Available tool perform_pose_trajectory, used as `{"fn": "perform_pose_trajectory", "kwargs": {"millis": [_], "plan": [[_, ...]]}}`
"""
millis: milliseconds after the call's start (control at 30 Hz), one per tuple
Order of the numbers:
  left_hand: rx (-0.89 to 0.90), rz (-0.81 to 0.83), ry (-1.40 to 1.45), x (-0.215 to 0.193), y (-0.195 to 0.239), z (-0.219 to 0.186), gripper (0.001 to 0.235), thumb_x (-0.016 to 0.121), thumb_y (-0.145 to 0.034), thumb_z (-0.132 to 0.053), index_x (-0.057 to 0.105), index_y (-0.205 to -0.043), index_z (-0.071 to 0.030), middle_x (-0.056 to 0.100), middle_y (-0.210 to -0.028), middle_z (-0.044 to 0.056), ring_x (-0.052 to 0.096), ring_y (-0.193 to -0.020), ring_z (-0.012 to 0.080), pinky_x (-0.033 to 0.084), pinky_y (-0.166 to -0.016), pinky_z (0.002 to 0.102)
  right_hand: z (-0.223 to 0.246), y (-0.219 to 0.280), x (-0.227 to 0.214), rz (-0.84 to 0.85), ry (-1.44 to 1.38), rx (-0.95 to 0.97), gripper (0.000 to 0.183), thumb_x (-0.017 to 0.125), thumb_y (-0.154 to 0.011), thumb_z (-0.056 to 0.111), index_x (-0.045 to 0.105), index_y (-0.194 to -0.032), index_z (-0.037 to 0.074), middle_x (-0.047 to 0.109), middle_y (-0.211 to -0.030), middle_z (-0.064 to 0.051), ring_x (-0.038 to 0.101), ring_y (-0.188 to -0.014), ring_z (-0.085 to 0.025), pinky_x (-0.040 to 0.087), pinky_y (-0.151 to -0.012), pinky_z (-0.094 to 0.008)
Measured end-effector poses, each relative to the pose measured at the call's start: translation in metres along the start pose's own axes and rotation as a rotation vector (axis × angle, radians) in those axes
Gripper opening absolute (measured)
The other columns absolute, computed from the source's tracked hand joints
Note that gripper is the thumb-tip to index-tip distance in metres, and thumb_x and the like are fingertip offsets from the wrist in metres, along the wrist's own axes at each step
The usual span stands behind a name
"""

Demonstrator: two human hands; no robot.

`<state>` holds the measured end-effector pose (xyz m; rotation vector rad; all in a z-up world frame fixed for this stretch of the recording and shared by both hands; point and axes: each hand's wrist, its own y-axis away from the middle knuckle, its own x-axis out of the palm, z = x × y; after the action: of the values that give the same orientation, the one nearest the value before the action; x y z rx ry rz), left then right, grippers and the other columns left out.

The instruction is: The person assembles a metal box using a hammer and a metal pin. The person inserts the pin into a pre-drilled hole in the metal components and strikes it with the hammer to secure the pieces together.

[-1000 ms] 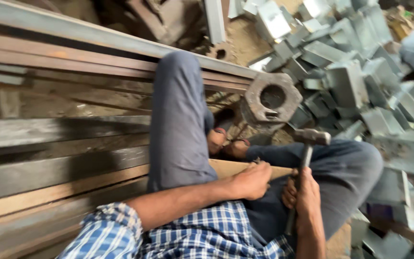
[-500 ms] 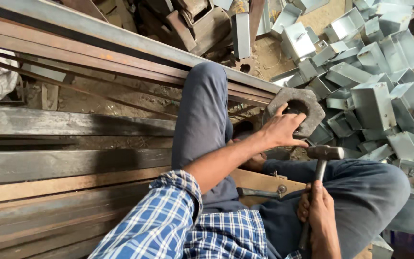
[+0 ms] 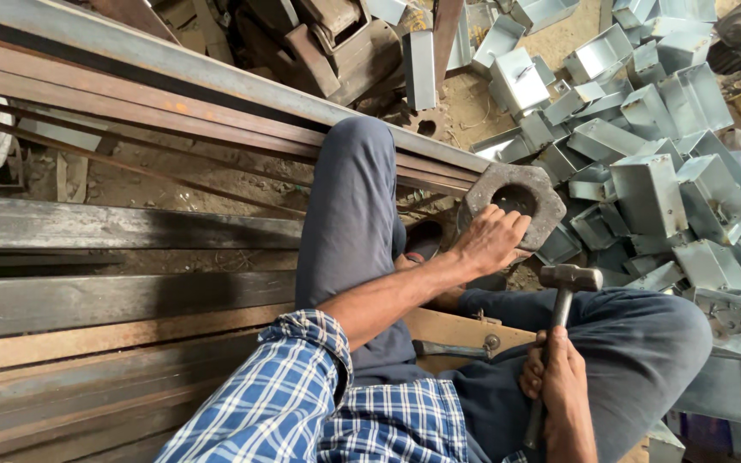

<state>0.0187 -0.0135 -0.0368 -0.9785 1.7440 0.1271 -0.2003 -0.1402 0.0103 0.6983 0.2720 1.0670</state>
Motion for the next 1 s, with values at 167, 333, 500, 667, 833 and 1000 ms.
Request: {"fn": "perform_pose_trajectory", "kwargs": {"millis": [167, 333, 500, 667, 833, 1000], "plan": [[0.022, -0.046, -0.124, -0.002, 0.003, -0.007, 0.044, 0.084, -0.070, -0.018, 0.060, -0.103, 0.000, 0.064, -0.088, 0.012, 0.064, -0.083, 0.0266, 0.048, -0.083, 0.039, 0.002, 0.001, 0.002, -0.012, 0.012, -0.003, 0.037, 0.040, -0.109, 0.042, 0.051, -0.098, 0.009, 0.036, -0.056, 0.000, 0.032, -0.039, -0.010, 0.029, -0.035, -0.027], [-0.089, -0.079, -0.116, -0.004, 0.001, -0.017, 0.027, 0.076, -0.081, -0.013, 0.059, -0.100, -0.002, 0.063, -0.089, 0.013, 0.063, -0.084, 0.0275, 0.048, -0.085, 0.041, 0.008, 0.008, 0.008, -0.047, 0.032, 0.004, 0.037, 0.040, -0.110, 0.042, 0.051, -0.098, 0.008, 0.037, -0.057, 0.000, 0.033, -0.040, -0.010, 0.030, -0.036, -0.027], [-0.113, -0.101, -0.006, -0.001, 0.003, -0.019, 0.032, 0.076, -0.079, -0.021, 0.059, -0.098, -0.002, 0.063, -0.090, 0.015, 0.063, -0.086, 0.0322, 0.046, -0.084, 0.045, 0.008, 0.008, 0.006, -0.067, 0.010, -0.026, 0.036, 0.041, -0.109, 0.041, 0.052, -0.098, 0.008, 0.036, -0.055, 0.000, 0.032, -0.038, -0.010, 0.028, -0.034, -0.027], [-0.087, -0.119, -0.018, -0.003, 0.005, -0.015, 0.028, 0.076, -0.080, -0.010, 0.059, -0.101, -0.005, 0.065, -0.097, 0.013, 0.063, -0.093, 0.0321, 0.046, -0.090, 0.044, 0.013, 0.013, 0.013, -0.045, 0.016, -0.012, 0.037, 0.040, -0.108, 0.041, 0.052, -0.098, 0.008, 0.036, -0.054, 0.001, 0.033, -0.038, -0.011, 0.028, -0.034, -0.027], [-0.022, -0.033, 0.021, -0.014, 0.010, -0.019, 0.038, 0.080, -0.077, -0.019, 0.060, -0.103, -0.001, 0.064, -0.095, 0.014, 0.062, -0.094, 0.0336, 0.046, -0.090, 0.045, 0.020, 0.019, 0.019, -0.056, 0.003, 0.008, 0.037, 0.041, -0.108, 0.042, 0.053, -0.098, 0.008, 0.036, -0.054, 0.001, 0.033, -0.039, -0.010, 0.029, -0.034, -0.026], [0.006, -0.027, -0.109, -0.020, 0.009, -0.026, 0.048, 0.079, -0.078, -0.019, 0.061, -0.117, 0.003, 0.064, -0.095, 0.013, 0.063, -0.091, 0.0299, 0.047, -0.088, 0.041, 0.021, 0.021, 0.020, -0.061, -0.030, 0.003, 0.038, 0.042, -0.108, 0.043, 0.052, -0.098, 0.008, 0.036, -0.054, 0.001, 0.033, -0.038, -0.010, 0.029, -0.035, -0.026]]}}
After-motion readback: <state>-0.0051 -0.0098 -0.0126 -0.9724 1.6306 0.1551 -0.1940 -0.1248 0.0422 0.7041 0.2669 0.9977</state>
